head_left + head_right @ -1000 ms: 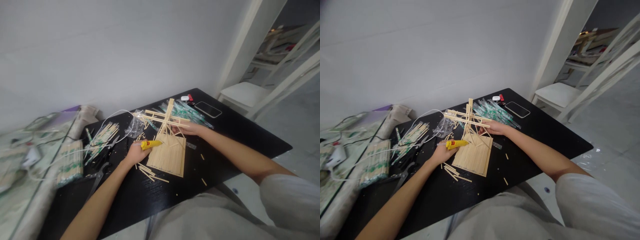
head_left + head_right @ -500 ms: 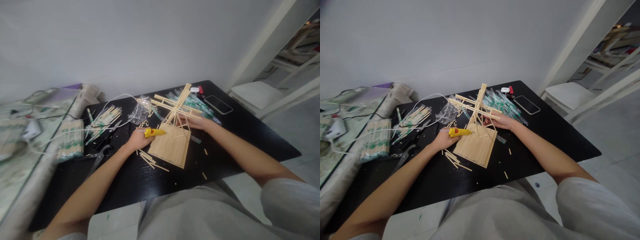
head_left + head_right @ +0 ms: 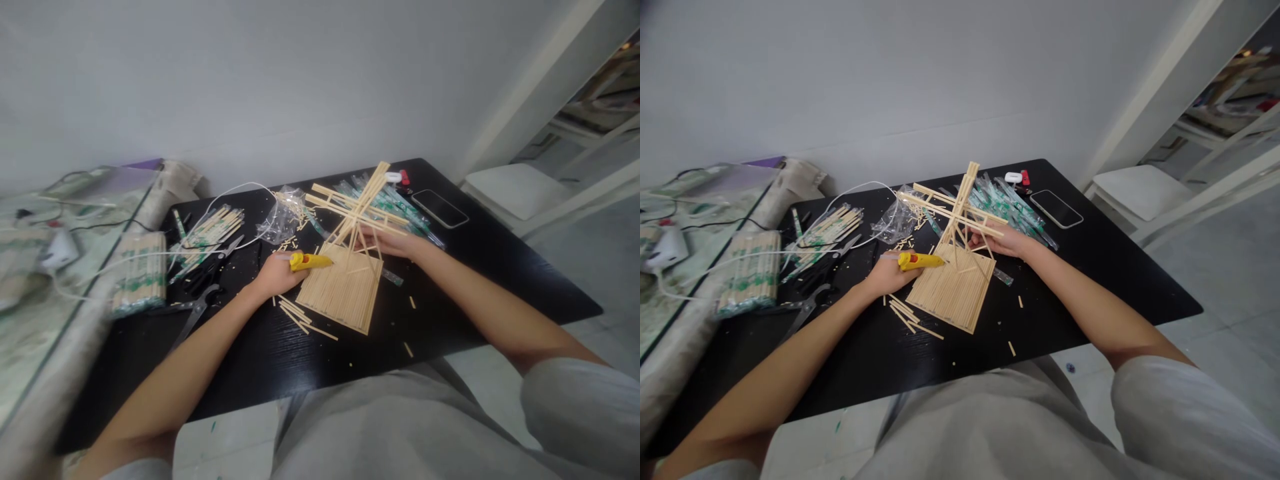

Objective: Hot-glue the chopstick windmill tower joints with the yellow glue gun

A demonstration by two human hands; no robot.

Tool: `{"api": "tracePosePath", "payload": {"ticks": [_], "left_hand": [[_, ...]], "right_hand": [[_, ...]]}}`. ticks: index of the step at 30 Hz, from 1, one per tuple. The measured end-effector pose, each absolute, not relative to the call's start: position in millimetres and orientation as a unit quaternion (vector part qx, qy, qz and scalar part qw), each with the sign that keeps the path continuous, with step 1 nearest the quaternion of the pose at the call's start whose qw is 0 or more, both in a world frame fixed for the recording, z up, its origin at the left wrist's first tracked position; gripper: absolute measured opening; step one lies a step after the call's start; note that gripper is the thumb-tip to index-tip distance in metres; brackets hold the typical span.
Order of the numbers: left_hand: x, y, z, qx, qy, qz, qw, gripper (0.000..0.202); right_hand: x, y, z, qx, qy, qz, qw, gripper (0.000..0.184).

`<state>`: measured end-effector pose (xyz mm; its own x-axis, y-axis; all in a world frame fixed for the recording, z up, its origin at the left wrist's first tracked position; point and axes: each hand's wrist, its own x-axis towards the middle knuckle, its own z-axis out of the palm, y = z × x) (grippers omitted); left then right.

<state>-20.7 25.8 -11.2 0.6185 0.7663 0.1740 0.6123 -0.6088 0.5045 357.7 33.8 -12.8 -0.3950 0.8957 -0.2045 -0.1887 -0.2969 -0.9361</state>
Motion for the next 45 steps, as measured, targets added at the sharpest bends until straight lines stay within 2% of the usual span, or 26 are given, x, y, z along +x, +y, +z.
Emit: {"api": "tracePosePath", "payload": {"ticks": [5,11,19,27,37,45], "left_hand": [[-20.2,25.1,-9.5,0.872,0.396,0.194,0.214,0.014],[-20.7,27.4,-14.4,0.871,0.400,0.193,0.209,0.014],[-20.9,26.8,-12.1,0.873,0.399,0.177,0.215,0.015],[-20.2,27.9,-14.6,0.875,0.399,0.178,0.208,0.011],[-19.2,26.4,-10.8,0.878,0.399,0.176,0.199,0.013],[-18.2,24.8,-7.0,0.874,0.404,0.176,0.204,0.013]], "right_hand": [[358.0,33.8,-11.4,-0.401,-0.450,0.700,0.383,0.018],[361.0,36.2,-13.6,-0.391,-0.457,0.706,0.373,0.009],[360.7,34.9,-11.3,-0.399,-0.457,0.704,0.370,0.013],[360.3,34.6,-11.7,-0.391,-0.455,0.708,0.373,0.008],[358.2,32.0,-8.3,-0.403,-0.440,0.706,0.381,0.014],[354.2,27.4,0.0,-0.415,-0.434,0.696,0.395,0.029]]}}
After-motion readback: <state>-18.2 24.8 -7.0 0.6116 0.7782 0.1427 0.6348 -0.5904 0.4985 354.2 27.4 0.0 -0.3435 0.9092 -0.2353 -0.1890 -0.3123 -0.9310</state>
